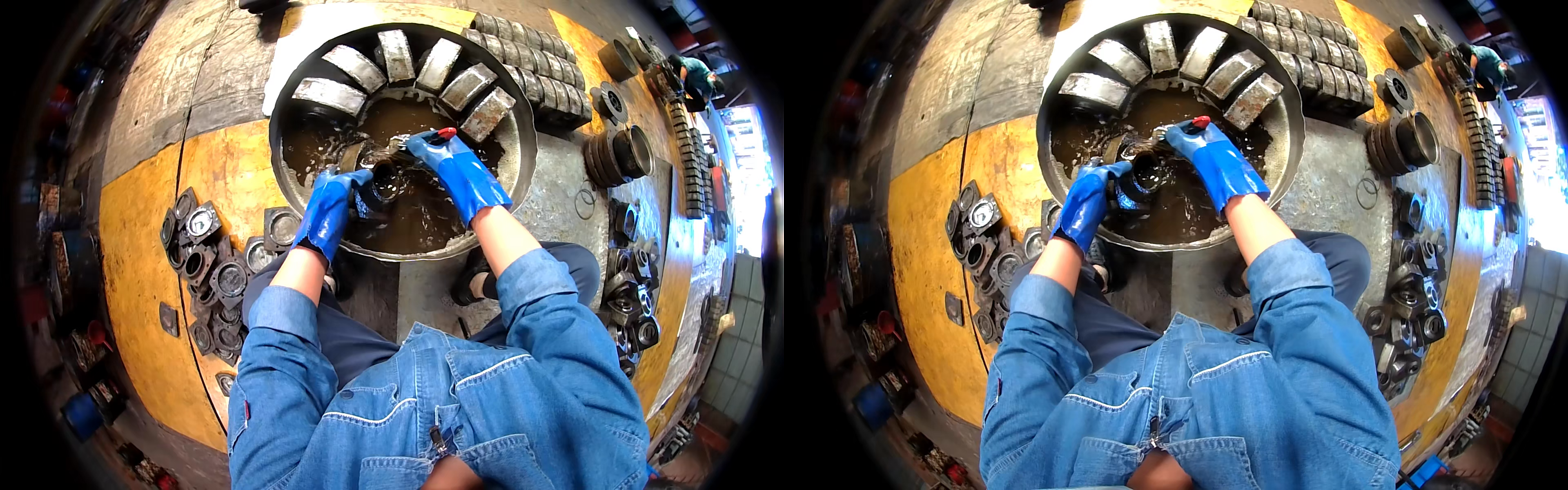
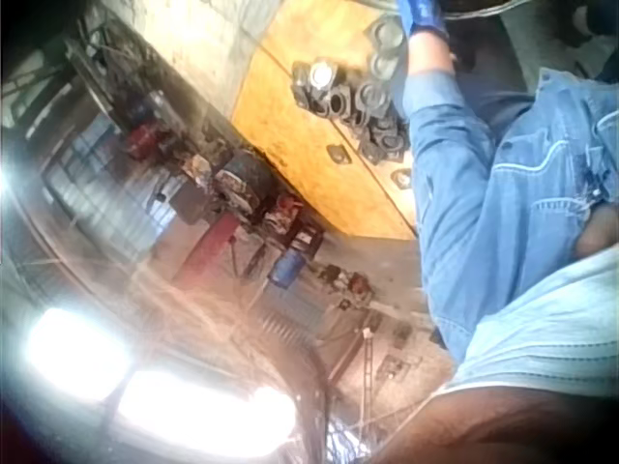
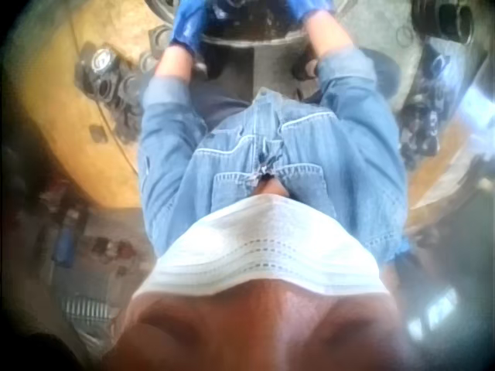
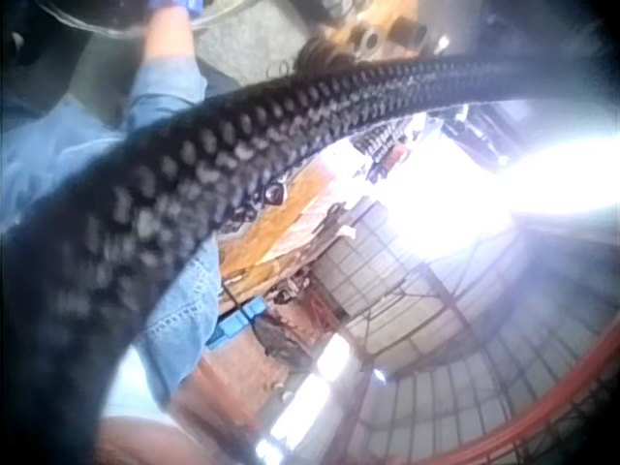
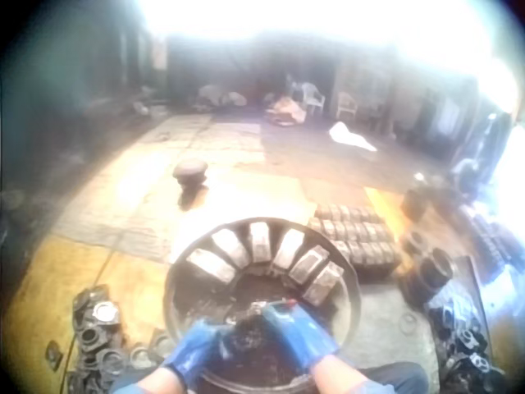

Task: The person cleans metal components by scrubbing them with a brush inside a tub of fluid, then wipes the parts and places them on the ground.

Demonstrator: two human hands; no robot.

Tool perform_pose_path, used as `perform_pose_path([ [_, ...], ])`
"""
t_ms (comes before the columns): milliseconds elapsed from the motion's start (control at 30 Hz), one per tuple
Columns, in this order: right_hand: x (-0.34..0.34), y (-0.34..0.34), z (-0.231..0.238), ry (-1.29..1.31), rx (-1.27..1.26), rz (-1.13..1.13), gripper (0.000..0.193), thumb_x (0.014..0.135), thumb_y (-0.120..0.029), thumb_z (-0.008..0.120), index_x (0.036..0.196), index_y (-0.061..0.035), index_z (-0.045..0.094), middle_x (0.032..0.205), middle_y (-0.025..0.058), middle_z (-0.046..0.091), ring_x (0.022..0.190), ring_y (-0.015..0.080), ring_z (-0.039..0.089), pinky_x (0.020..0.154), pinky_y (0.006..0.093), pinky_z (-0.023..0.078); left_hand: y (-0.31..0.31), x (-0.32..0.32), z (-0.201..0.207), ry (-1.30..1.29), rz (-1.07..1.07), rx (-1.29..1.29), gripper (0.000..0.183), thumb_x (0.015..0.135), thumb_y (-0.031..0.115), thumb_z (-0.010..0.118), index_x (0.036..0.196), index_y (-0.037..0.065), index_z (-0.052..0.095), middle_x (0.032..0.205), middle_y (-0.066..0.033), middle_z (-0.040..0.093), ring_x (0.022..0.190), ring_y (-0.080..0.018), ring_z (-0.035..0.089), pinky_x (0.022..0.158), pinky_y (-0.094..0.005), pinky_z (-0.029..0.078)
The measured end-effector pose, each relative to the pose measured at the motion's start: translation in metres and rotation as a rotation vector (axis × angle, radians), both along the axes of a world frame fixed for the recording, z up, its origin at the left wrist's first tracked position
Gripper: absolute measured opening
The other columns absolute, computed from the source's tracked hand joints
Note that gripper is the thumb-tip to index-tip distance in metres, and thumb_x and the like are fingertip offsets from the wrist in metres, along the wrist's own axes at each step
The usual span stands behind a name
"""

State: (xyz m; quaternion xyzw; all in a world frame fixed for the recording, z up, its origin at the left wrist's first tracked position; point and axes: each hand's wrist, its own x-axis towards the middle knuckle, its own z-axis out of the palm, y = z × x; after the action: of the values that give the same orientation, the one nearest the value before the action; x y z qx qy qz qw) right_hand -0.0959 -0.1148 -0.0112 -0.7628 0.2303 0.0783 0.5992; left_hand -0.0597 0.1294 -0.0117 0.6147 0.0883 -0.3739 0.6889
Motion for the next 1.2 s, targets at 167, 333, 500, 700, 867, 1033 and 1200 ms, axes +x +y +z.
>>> perform_pose_path([
  [167,0.014,0.016,0.008,-0.069,0.046,0.035,0.026,0.093,-0.029,0.071,0.103,-0.0059,0.075,0.094,0.0045,0.074,0.087,0.0113,0.065,0.082,0.0287,0.054,0.008,-0.002,-0.005,-0.113,0.002,-0.007,0.035,0.097,0.016,0.056,0.12,-0.007,0.072,0.11,-0.0151,0.076,0.106,-0.0236,0.073,0.095,-0.0348,0.058],
  [333,0.026,0.037,0.006,-0.149,0.11,0.188,0.027,0.093,-0.031,0.072,0.104,-0.0064,0.075,0.095,0.0035,0.074,0.087,0.0106,0.065,0.082,0.0285,0.054,0.009,0.005,-0.026,-0.19,0.03,-0.058,0.04,0.098,0.014,0.053,0.125,-0.007,0.073,0.12,-0.017,0.075,0.113,-0.0233,0.071,0.1,-0.0346,0.056],
  [500,0.002,0.011,-0.011,-0.061,0.065,-0.006,0.028,0.093,-0.032,0.073,0.105,-0.0069,0.075,0.095,0.0026,0.074,0.087,0.0098,0.065,0.082,0.0284,0.053,-0.001,-0.009,0.011,-0.006,0.031,0.023,0.04,0.099,0.018,0.054,0.125,-0.005,0.073,0.118,-0.0148,0.076,0.106,-0.0238,0.073,0.096,-0.0318,0.058],
  [700,-0.006,-0.006,-0.021,0.064,-0.061,-0.055,0.03,0.093,-0.034,0.075,0.106,-0.0075,0.075,0.096,0.0014,0.073,0.088,0.0089,0.064,0.081,0.0282,0.053,0.004,0.006,0.001,-0.081,-0.019,0.197,0.039,0.101,0.017,0.055,0.129,-0.004,0.071,0.122,-0.0191,0.075,0.112,-0.026,0.073,0.098,-0.0329,0.057],
  [867,-0.001,0.054,0.028,-0.234,0.175,-0.131,0.022,0.094,-0.029,0.073,0.096,-0.0068,0.073,0.083,-0.0004,0.068,0.074,0.0078,0.057,0.072,0.0288,0.052,0.018,-0.012,0.024,-1.121,-0.311,0.694,0.035,0.108,0.019,0.047,0.135,0.003,0.06,0.117,-0.0284,0.072,0.114,-0.0445,0.068,0.093,-0.047,0.054],
  [1033,-0.018,0.078,0.016,-0.334,0.051,0.293,0.014,0.097,-0.015,0.07,0.096,-0.0022,0.076,0.077,0.0009,0.07,0.071,0.0067,0.061,0.066,0.0266,0.053,0.029,-0.002,-0.008,-0.891,-0.293,0.692,0.035,0.108,0.018,0.045,0.135,0.002,0.059,0.116,-0.0294,0.071,0.113,-0.0466,0.067,0.093,-0.0491,0.054],
  [1200,-0.061,0.081,0.007,-0.712,-0.438,0.489,0.009,0.087,-0.018,0.074,0.091,-0.0099,0.076,0.089,0.0125,0.075,0.085,0.0365,0.072,0.074,0.0461,0.058,0.03,-0.001,-0.017,-0.985,-0.286,0.673,0.037,0.109,0.013,0.042,0.14,0.001,0.059,0.121,-0.0293,0.07,0.118,-0.0433,0.066,0.099,-0.048,0.052],
])
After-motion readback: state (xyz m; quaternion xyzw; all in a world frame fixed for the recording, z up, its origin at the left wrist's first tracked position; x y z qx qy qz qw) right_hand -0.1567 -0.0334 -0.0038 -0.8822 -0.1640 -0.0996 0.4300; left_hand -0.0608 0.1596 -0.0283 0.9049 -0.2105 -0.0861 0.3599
